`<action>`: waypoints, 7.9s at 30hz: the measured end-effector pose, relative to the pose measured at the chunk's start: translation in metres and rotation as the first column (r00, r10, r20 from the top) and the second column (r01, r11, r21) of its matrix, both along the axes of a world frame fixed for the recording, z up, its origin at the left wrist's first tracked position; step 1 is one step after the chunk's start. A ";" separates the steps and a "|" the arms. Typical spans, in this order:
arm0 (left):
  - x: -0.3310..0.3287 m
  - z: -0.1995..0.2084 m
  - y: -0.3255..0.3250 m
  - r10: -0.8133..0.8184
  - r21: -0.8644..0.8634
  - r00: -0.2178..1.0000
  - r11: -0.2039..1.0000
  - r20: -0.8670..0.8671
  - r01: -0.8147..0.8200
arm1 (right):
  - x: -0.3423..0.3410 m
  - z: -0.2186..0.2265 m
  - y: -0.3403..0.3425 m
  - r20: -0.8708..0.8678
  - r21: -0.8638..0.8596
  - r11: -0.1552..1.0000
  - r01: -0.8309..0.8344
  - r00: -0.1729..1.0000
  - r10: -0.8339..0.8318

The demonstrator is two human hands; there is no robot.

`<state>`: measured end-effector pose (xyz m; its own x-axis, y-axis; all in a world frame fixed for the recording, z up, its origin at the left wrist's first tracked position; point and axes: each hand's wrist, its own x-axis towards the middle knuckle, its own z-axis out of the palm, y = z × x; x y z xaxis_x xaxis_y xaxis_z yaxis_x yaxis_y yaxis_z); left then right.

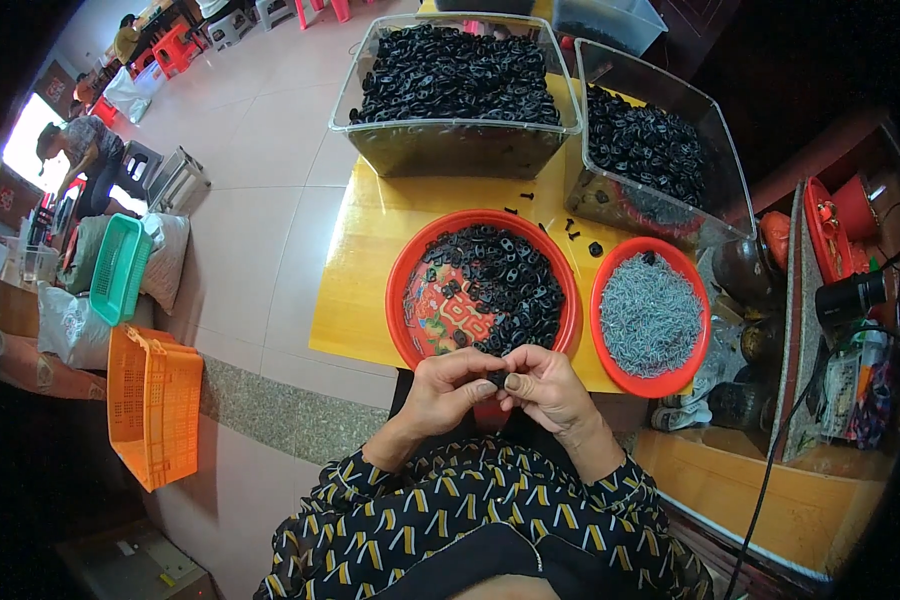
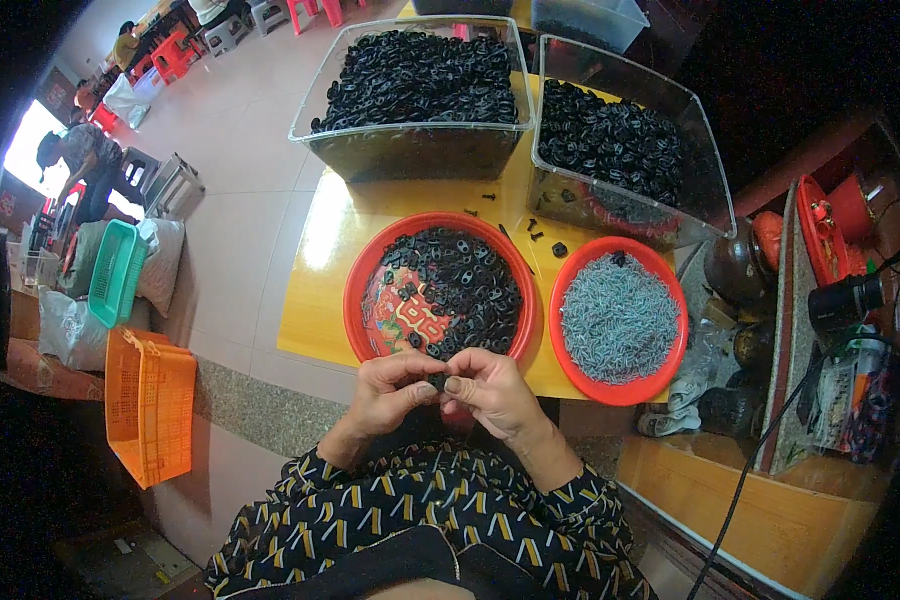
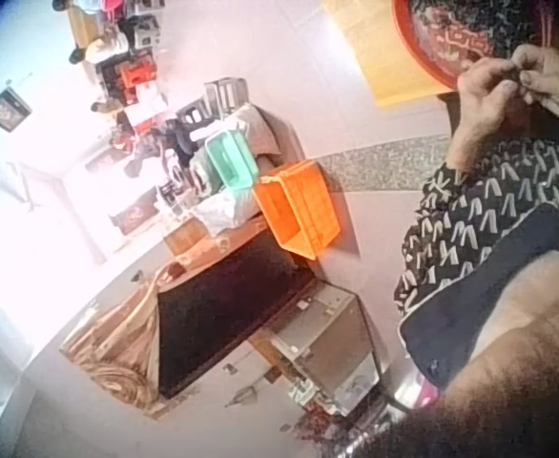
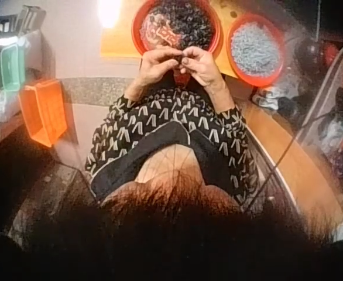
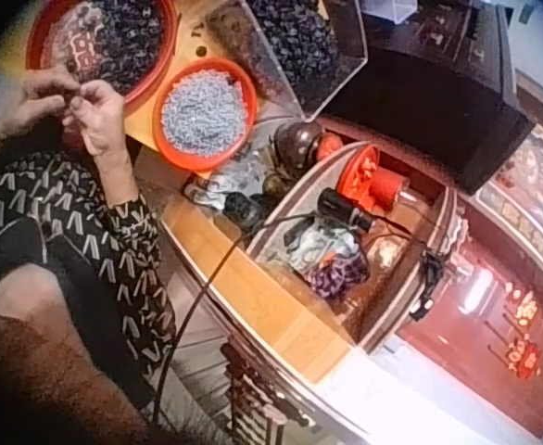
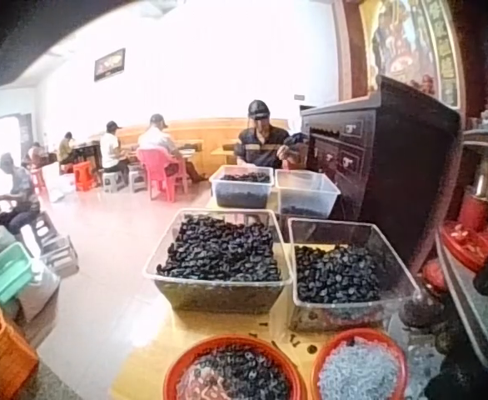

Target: The person assembles small plastic clips by hand, taking components from a tray and containers on the table and snapping them together.

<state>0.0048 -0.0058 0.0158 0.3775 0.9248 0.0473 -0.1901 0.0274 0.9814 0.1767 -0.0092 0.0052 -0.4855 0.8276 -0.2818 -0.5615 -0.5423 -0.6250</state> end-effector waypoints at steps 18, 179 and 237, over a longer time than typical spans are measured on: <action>0.005 -0.010 0.008 0.117 0.268 0.983 0.961 -0.142 -0.075 | -0.005 -0.009 0.010 0.007 0.005 0.999 0.040 0.999 -0.040; 0.003 -0.010 0.016 0.098 -0.154 0.926 0.987 0.365 -0.044 | -0.013 -0.001 0.018 0.096 0.131 0.977 0.166 0.979 -0.179; 0.012 -0.005 -0.007 0.280 -0.147 0.941 0.956 0.193 -0.254 | -0.029 0.034 -0.013 0.573 0.334 0.930 0.153 0.750 -0.329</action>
<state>0.0164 -0.0129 0.0103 0.1094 0.9939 -0.0171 -0.4069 0.0605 0.9115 0.1476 -0.0225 0.0388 -0.0566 0.9755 -0.2125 -0.1021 -0.2173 -0.9707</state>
